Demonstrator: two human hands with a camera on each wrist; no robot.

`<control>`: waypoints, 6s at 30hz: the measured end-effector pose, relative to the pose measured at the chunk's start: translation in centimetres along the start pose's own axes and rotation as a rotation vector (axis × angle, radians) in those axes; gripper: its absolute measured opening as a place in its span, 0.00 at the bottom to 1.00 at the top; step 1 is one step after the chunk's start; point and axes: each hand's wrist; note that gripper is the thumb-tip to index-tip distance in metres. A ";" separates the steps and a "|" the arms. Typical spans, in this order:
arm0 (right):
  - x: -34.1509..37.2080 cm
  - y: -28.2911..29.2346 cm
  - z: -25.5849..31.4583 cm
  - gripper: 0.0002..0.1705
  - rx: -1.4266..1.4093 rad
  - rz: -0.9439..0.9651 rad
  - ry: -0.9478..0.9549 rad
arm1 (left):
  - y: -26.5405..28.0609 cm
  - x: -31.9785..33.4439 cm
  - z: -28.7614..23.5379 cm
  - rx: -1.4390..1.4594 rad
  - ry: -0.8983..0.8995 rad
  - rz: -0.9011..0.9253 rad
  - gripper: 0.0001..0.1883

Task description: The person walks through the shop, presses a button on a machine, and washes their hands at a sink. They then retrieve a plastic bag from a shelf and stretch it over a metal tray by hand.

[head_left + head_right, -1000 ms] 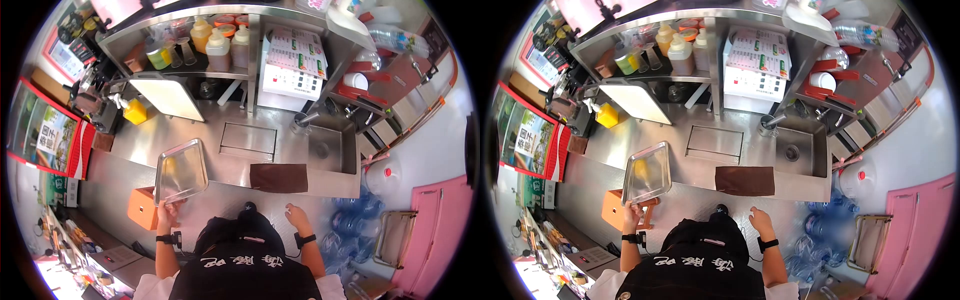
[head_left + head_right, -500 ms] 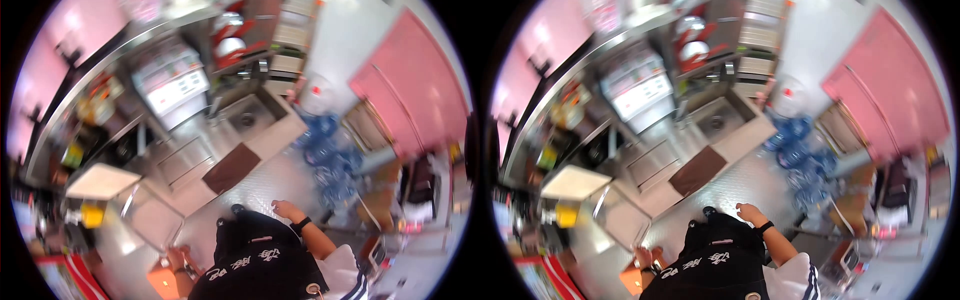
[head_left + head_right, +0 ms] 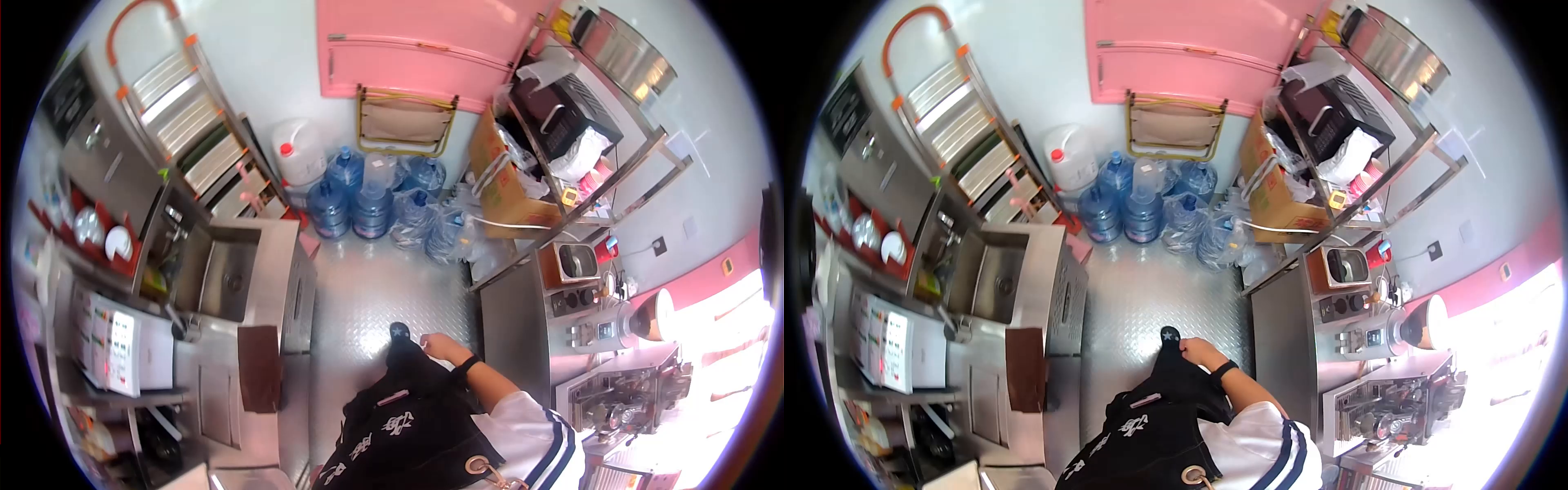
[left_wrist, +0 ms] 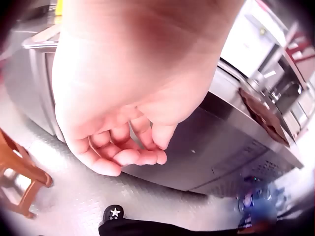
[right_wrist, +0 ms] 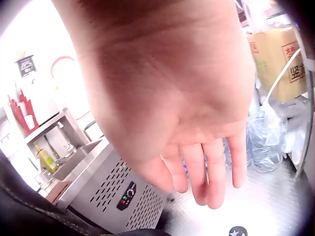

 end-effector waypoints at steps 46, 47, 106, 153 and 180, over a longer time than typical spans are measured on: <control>-35.1 24.6 -18.3 0.11 -0.321 -0.343 -0.120 | -65.4 -21.6 -45.5 -0.635 -0.624 0.401 0.11; -36.1 25.4 -17.7 0.12 -0.294 -0.264 -0.077 | -65.0 -20.8 -45.4 -0.585 -0.630 0.349 0.11; -34.9 24.0 0.7 0.12 0.096 0.036 0.061 | -35.1 -27.7 -65.8 0.824 -0.303 0.457 0.06; -28.8 27.8 32.6 0.44 -0.552 -0.176 1.595 | -41.9 -32.6 -64.3 0.403 -0.257 -0.368 0.10; -35.4 44.4 -25.9 0.17 -0.239 -1.045 -0.043 | -77.1 -27.8 -44.2 -1.067 -1.352 0.471 0.24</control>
Point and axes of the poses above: each hand's wrist, its own x-axis away from the middle knuckle, its own y-axis out of the back of the hand, z = x × y, and after that the axes turned 13 degrees about x, right-handed
